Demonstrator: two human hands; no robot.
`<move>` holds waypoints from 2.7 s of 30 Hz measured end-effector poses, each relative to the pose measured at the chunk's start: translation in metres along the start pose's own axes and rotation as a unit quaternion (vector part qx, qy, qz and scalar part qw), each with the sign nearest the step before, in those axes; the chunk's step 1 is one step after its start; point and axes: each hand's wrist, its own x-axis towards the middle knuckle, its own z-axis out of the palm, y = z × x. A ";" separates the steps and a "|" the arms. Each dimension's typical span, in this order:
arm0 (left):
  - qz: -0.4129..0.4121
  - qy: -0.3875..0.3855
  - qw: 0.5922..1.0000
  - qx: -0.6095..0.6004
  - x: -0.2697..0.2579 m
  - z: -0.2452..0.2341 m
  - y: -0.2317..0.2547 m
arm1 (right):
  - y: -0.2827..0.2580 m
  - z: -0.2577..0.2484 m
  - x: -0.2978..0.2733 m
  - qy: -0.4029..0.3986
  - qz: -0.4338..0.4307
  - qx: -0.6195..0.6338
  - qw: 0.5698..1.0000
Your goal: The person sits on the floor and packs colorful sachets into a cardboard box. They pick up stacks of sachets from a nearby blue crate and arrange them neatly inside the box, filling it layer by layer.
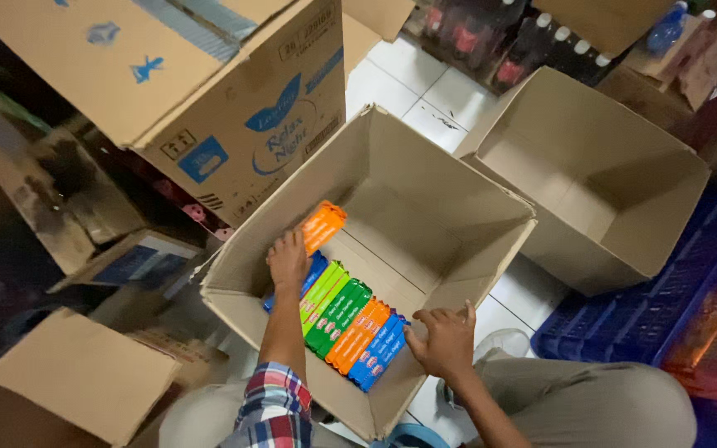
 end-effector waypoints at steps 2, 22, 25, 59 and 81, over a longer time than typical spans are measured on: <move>-0.030 0.029 0.999 0.013 -0.002 0.021 -0.002 | 0.002 0.003 0.002 0.014 -0.007 0.001 1.000; -0.168 0.049 0.983 0.056 -0.037 0.070 -0.012 | 0.000 0.001 0.003 0.073 -0.039 -0.005 0.997; -0.100 0.124 0.986 0.045 -0.041 0.061 -0.010 | 0.001 0.000 0.003 0.043 -0.021 -0.001 0.999; -0.465 -0.152 0.710 -0.507 -0.072 -0.010 0.061 | -0.107 0.072 0.264 -0.060 -0.114 0.498 0.858; -0.431 -0.342 0.750 -0.367 -0.103 0.028 0.067 | -0.157 0.200 0.279 -0.298 -0.006 0.274 0.914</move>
